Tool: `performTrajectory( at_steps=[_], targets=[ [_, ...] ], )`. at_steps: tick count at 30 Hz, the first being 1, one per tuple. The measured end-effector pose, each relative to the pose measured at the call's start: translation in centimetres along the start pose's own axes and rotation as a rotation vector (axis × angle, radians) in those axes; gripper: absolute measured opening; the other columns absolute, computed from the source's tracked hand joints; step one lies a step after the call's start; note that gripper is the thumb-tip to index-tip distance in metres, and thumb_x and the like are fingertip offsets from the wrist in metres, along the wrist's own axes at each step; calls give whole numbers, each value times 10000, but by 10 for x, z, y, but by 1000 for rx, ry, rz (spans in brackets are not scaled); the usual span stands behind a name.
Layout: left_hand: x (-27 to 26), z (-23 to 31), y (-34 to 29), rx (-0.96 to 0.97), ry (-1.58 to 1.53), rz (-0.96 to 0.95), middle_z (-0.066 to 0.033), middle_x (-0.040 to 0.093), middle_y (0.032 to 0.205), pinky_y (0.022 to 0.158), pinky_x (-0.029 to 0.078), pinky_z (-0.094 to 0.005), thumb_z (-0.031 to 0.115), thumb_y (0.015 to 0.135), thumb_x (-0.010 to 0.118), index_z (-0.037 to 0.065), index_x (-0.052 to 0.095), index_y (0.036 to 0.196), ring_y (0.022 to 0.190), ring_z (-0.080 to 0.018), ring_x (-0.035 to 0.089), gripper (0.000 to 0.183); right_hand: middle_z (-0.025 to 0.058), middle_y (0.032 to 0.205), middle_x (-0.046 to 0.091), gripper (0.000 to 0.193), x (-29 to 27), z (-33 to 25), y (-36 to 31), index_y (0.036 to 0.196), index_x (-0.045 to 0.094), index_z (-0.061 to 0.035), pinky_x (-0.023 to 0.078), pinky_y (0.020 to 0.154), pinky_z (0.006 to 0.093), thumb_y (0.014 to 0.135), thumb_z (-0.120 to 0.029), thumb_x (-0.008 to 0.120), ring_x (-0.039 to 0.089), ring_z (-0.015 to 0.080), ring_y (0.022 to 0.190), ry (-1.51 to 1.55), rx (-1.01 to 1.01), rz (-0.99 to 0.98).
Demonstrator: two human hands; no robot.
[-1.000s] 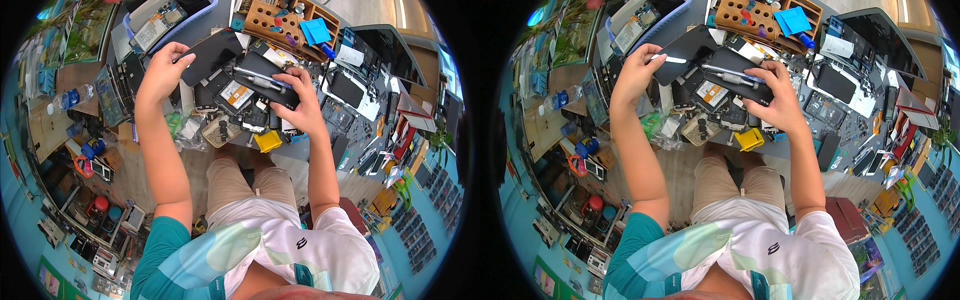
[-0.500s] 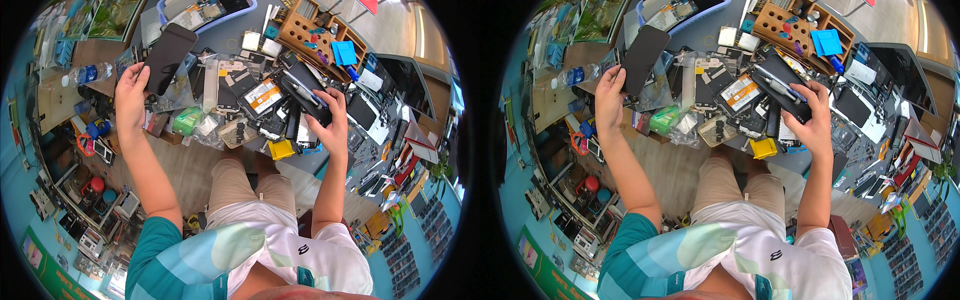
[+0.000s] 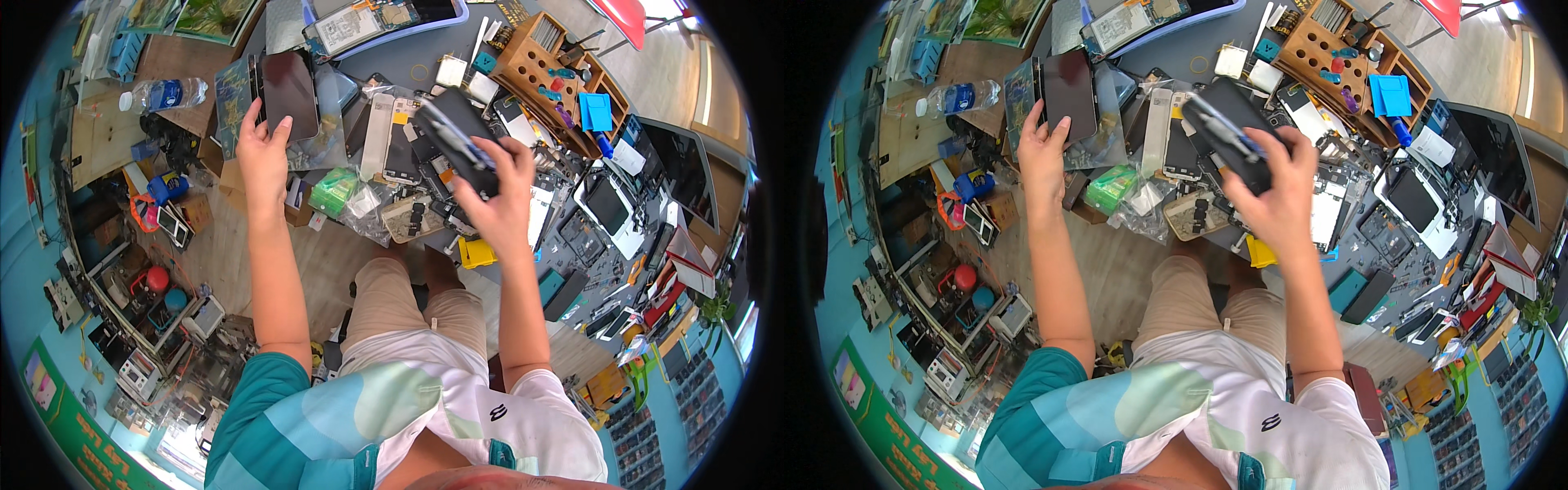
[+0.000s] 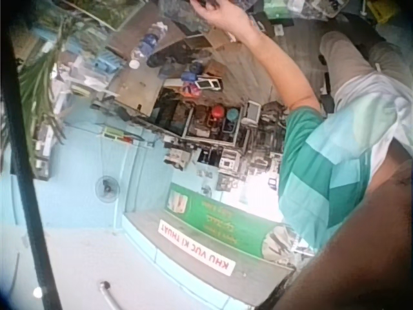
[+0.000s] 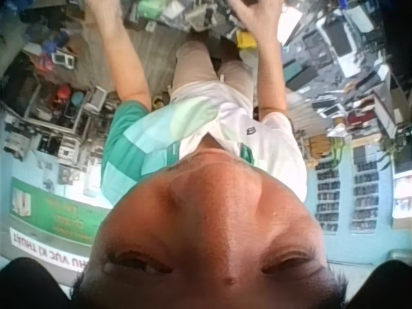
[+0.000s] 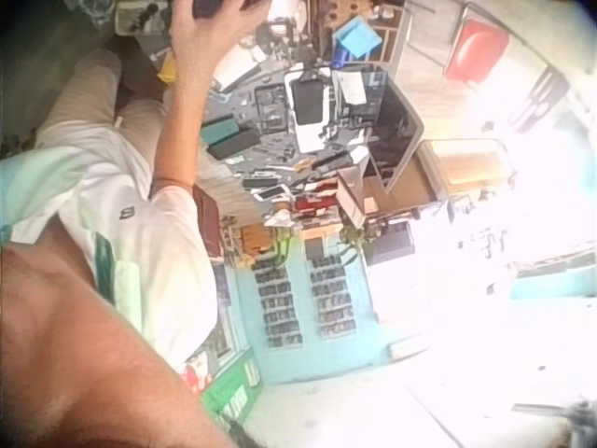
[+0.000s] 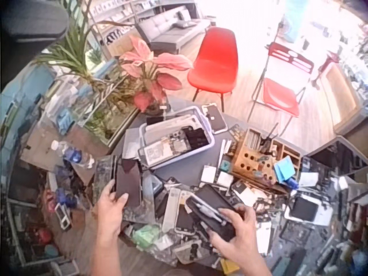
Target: The person handles a disassembled smartphone, removes a battery, and places it on a box. They then pick up a SIM card, insert it into the phone, and continue to handle various phone parts and tools on a cluttered workbench.
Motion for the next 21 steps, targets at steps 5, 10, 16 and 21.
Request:
performTrajectory(
  at_steps=[5,10,16,21],
  targets=[
    [7,14,0,186,596,-12,-220,647,1349,974,536,-352,134,926,773,-16,373,1563,1178,-266,667,768,260,1244,524,517,59,-36,8,1197,696,-77,466,995,504,716,-220,819,531,438,1157,-4,5,43],
    [30,41,-20,275,875,-37,-276,552,1448,1112,435,-460,226,895,793,8,430,1538,1338,-418,539,769,281,1284,497,475,104,-44,23,1172,672,-51,431,970,507,751,-215,819,497,443,1175,-81,40,98],
    [30,39,-24,204,931,-78,-237,561,1431,980,535,-440,363,914,784,42,489,1521,1194,-356,641,747,304,1312,496,384,122,-48,34,1020,660,-8,403,979,525,735,-188,843,480,449,1191,-225,-36,173],
    [34,45,-30,127,868,-100,-222,546,1441,957,563,-431,375,922,784,42,501,1514,1198,-332,641,736,261,1238,527,395,137,-49,49,962,654,11,410,968,531,738,-244,856,497,408,1122,-193,19,101]
  ],
)
Point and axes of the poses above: each hand's wrist, its own y-axis towards the middle knuckle, its own x-axis out of the palm, z = x × y, the point moved 9 cm from there along y, towards the middle knuckle
